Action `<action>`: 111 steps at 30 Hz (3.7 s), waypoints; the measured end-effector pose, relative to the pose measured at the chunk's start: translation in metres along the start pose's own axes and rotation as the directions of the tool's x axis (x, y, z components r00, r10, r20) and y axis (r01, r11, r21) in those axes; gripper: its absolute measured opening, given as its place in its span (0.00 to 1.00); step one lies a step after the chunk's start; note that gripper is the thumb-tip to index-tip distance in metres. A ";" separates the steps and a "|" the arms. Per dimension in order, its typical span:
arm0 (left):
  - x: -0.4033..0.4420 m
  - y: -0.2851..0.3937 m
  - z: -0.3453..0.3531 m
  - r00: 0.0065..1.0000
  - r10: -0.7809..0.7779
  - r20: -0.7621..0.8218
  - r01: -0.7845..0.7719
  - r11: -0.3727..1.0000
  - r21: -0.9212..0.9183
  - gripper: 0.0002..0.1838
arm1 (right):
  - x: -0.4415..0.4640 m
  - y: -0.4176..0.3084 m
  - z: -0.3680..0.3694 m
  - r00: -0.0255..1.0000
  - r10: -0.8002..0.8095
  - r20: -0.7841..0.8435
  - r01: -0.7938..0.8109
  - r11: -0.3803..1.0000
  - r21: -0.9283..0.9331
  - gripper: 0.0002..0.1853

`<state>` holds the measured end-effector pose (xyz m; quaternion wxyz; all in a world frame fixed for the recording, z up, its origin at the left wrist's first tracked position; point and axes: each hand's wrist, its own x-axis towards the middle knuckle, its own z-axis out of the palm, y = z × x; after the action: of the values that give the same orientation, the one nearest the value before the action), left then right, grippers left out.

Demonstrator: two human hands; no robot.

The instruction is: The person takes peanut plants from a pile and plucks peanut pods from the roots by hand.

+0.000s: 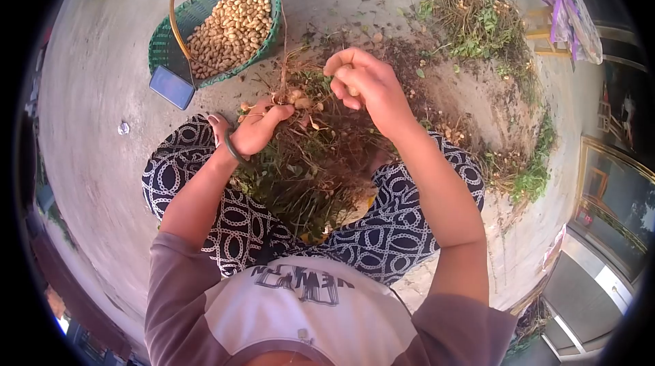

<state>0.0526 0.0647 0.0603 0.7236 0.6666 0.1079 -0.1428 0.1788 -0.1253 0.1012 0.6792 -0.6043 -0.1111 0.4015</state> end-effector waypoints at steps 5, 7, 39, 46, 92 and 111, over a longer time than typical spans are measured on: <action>0.002 -0.012 -0.007 0.990 -0.124 0.067 0.131 0.985 -0.111 0.20 | -0.006 0.016 0.015 0.985 -0.112 0.133 0.170 0.793 -0.586 0.12; 0.001 -0.009 -0.005 0.987 -0.133 0.087 0.139 0.988 -0.068 0.20 | -0.009 0.020 0.015 0.978 -0.111 0.176 0.193 0.804 -0.563 0.13; 0.012 -0.029 0.002 0.962 -0.236 0.140 0.274 0.801 -0.532 0.15 | -0.006 0.041 0.029 0.921 -0.382 0.074 0.303 0.584 -0.754 0.08; 0.017 -0.014 0.007 0.980 0.052 0.191 0.049 0.871 -0.489 0.16 | 0.002 0.025 -0.007 0.969 -0.221 -0.114 0.114 0.802 -0.587 0.09; 0.023 -0.035 0.052 0.893 0.155 0.423 -0.438 0.516 0.736 0.20 | 0.112 0.035 -0.326 0.604 -0.072 -0.794 -0.767 0.220 -0.603 0.40; 0.089 -0.030 0.047 0.911 -0.081 0.404 -0.309 0.515 0.800 0.22 | 0.116 0.100 -0.421 0.579 -0.253 -0.775 -0.720 0.289 -0.631 0.35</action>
<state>0.1233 0.0104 0.0056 0.3189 0.8964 -0.1677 -0.2580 0.4814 -0.3594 -0.1318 0.0956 -0.9891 0.0879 0.0690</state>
